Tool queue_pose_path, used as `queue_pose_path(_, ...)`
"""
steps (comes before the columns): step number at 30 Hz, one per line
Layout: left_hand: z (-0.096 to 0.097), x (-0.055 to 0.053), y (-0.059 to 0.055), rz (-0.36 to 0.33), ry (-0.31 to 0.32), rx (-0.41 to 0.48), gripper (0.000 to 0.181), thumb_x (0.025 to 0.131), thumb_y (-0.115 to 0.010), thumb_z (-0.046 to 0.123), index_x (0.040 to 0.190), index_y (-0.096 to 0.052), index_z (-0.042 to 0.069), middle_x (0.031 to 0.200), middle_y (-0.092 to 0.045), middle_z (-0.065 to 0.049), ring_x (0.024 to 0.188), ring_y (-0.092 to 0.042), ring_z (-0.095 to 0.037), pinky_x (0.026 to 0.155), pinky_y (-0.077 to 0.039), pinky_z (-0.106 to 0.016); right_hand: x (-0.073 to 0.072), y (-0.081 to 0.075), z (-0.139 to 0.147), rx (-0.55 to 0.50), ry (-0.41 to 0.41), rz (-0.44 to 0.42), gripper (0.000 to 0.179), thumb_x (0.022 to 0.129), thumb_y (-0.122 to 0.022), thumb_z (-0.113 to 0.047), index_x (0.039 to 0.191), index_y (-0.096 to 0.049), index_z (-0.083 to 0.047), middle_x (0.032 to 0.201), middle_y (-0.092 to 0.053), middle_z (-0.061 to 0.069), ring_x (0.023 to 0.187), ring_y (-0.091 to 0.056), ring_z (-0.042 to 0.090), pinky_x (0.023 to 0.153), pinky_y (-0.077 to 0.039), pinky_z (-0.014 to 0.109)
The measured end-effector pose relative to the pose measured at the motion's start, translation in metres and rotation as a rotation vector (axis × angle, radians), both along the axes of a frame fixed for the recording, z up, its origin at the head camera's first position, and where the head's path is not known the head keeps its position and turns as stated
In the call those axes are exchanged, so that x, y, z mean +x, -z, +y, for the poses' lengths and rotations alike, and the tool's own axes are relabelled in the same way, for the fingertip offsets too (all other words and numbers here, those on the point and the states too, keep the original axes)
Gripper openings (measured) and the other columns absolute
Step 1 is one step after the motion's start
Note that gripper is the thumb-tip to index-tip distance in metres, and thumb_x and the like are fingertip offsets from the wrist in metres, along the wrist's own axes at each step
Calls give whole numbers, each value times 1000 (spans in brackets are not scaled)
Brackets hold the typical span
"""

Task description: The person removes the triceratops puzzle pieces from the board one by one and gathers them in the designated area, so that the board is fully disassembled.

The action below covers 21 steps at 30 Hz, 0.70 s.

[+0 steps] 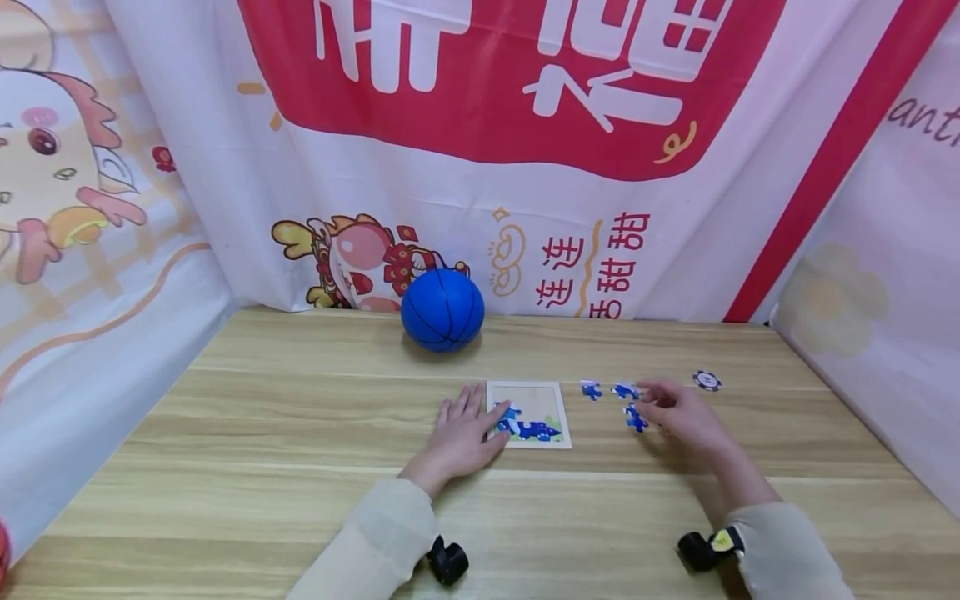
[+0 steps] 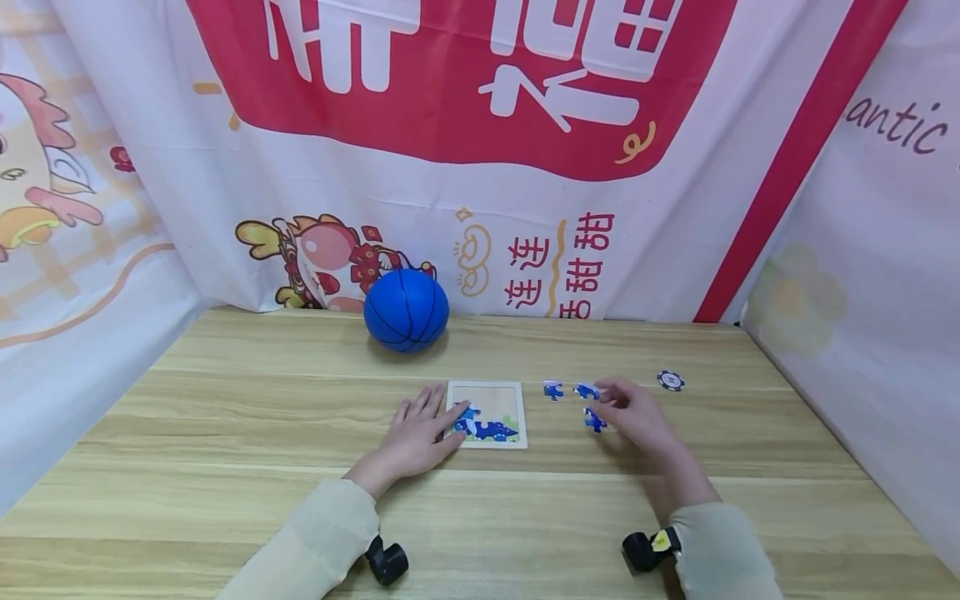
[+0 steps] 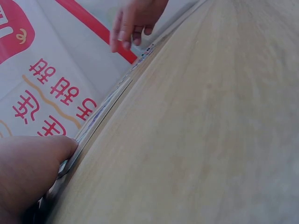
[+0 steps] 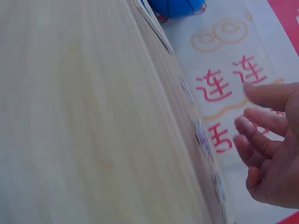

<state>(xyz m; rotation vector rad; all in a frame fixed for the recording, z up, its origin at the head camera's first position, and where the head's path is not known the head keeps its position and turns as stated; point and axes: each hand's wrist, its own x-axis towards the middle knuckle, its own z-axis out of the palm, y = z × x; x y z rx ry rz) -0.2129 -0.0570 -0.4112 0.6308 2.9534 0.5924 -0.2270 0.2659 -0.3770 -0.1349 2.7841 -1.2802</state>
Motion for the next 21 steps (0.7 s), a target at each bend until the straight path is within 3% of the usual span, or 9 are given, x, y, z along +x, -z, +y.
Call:
queue_pose_path(6,-2,1,-1,3,-9,20,52,89,-33,48,136,-26,27,142,-6,-13,128,2,-30,97,1,-50,-3,-9,-42,-87,-57,8,44,81,-60,-25,120,-49,-7,94,-53,9,83,-47,23,69,-41,33)
queue_pose_path(13,-6,0,-2,8,-18,65,56,89,-34,47,137,-27,19,141,-8,-16,127,1,-33,98,-1,-48,-8,-6,-90,-102,-132,7,36,80,-61,-16,114,-54,-6,88,-56,5,82,-49,21,70,-41,32)
queue_pose_path(21,-12,-3,-4,22,-23,25,58,87,-37,49,136,-30,19,141,-9,-18,127,-1,-35,98,-3,-49,-11,6,-124,-100,-251,23,34,81,-61,-13,113,-54,-4,85,-55,3,78,-50,18,68,-43,30)
